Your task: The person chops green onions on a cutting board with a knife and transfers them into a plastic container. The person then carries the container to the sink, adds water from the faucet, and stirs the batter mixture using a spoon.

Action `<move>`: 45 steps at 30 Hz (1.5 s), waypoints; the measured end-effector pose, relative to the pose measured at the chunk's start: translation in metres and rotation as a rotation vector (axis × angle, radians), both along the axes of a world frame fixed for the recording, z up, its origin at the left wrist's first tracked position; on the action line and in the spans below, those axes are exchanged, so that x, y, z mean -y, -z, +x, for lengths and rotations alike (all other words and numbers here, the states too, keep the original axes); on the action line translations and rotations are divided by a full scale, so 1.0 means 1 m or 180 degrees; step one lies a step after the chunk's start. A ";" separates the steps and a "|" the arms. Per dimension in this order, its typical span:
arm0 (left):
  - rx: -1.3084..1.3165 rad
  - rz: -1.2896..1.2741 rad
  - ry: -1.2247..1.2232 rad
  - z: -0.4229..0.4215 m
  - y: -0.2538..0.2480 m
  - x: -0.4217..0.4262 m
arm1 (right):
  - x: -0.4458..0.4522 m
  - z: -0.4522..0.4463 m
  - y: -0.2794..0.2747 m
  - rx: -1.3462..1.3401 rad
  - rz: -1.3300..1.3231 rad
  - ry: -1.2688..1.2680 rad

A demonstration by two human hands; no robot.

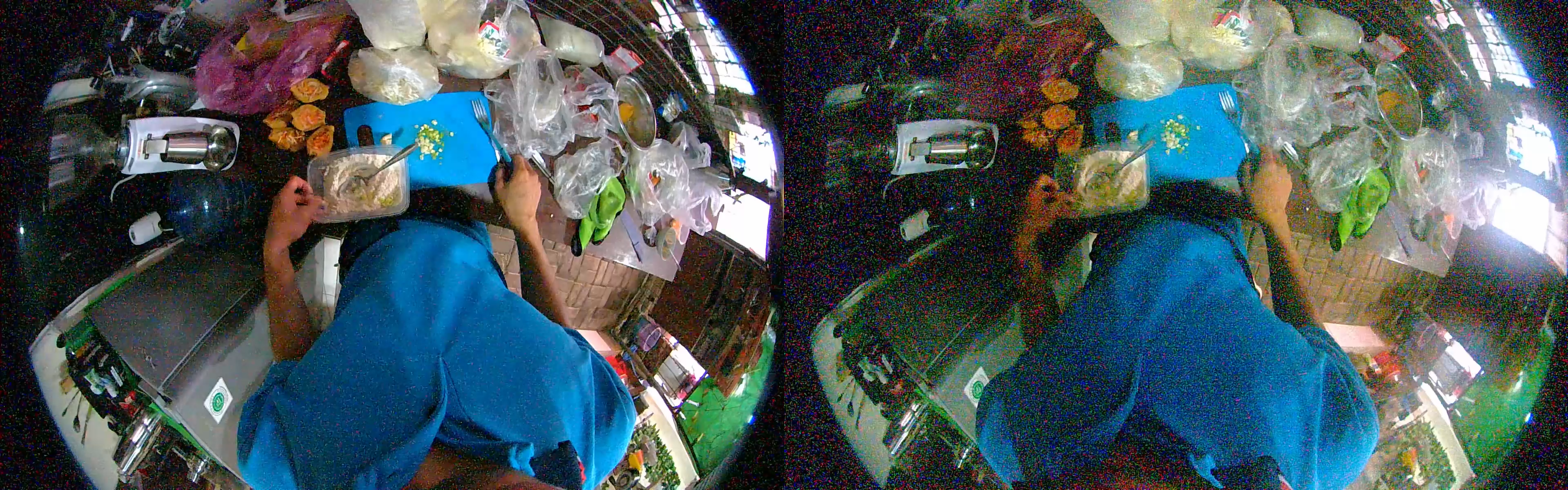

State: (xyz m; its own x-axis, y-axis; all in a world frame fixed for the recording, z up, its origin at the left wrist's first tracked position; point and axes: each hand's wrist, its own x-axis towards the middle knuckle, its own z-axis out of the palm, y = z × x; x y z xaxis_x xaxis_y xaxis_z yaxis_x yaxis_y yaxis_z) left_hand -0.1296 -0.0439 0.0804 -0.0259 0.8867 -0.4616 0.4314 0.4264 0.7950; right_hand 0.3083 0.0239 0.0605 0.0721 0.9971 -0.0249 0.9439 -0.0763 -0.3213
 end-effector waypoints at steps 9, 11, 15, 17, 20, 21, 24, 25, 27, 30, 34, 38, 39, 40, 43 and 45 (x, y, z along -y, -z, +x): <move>-0.0404 0.1065 0.0294 0.015 0.025 0.003 | -0.007 -0.002 0.004 -0.0371 0.0144 0.0247; -0.0043 0.0527 0.0032 0.018 0.025 0.004 | -0.009 -0.002 0.000 -0.0235 0.0001 0.0245; 0.0316 0.0220 -0.0178 0.017 0.032 0.008 | -0.016 -0.004 -0.009 -0.0292 -0.0303 0.0254; 0.0278 0.0343 -0.0079 0.016 0.034 0.009 | -0.019 0.001 -0.005 -0.0352 -0.0376 0.0162; 0.0272 0.0337 -0.0012 0.017 0.032 0.008 | -0.019 0.012 0.007 -0.0694 -0.0542 0.0089; 0.0312 0.0202 -0.0027 0.018 0.030 0.007 | -0.019 0.010 0.003 -0.0970 -0.0637 0.0124; 0.0528 0.0037 -0.0179 0.021 0.027 0.005 | -0.013 0.010 -0.018 -0.1162 -0.1141 -0.0031; 0.0539 0.0036 -0.0160 0.021 0.024 0.005 | -0.010 0.011 -0.014 -0.1155 -0.1137 -0.0011; 0.0569 0.0179 -0.0070 0.021 0.017 0.004 | -0.004 0.013 -0.006 -0.2190 -0.0139 -0.0222; 0.0644 0.0283 -0.0051 0.023 0.017 0.002 | -0.017 0.024 -0.009 -0.2077 0.0515 0.0556; 0.0958 0.0528 0.0136 0.018 0.050 0.006 | -0.057 0.065 0.009 -0.1397 0.0495 0.1034; 0.0374 0.0692 0.0384 0.037 0.034 0.008 | -0.071 0.060 -0.023 -0.0692 0.0644 0.1003; 0.0468 0.0570 0.0269 0.042 0.032 0.012 | -0.078 0.064 -0.019 -0.0449 0.0514 0.1144; 0.0558 0.0464 0.0153 0.048 0.031 0.014 | -0.077 0.068 -0.016 -0.0453 0.0501 0.1119; 0.0591 0.0199 -0.0057 0.065 0.026 0.020 | -0.083 0.069 -0.020 -0.0870 0.0574 0.0838; 0.0320 0.0410 -0.0111 0.074 0.029 0.030 | -0.070 0.062 -0.019 -0.1100 0.0425 0.0678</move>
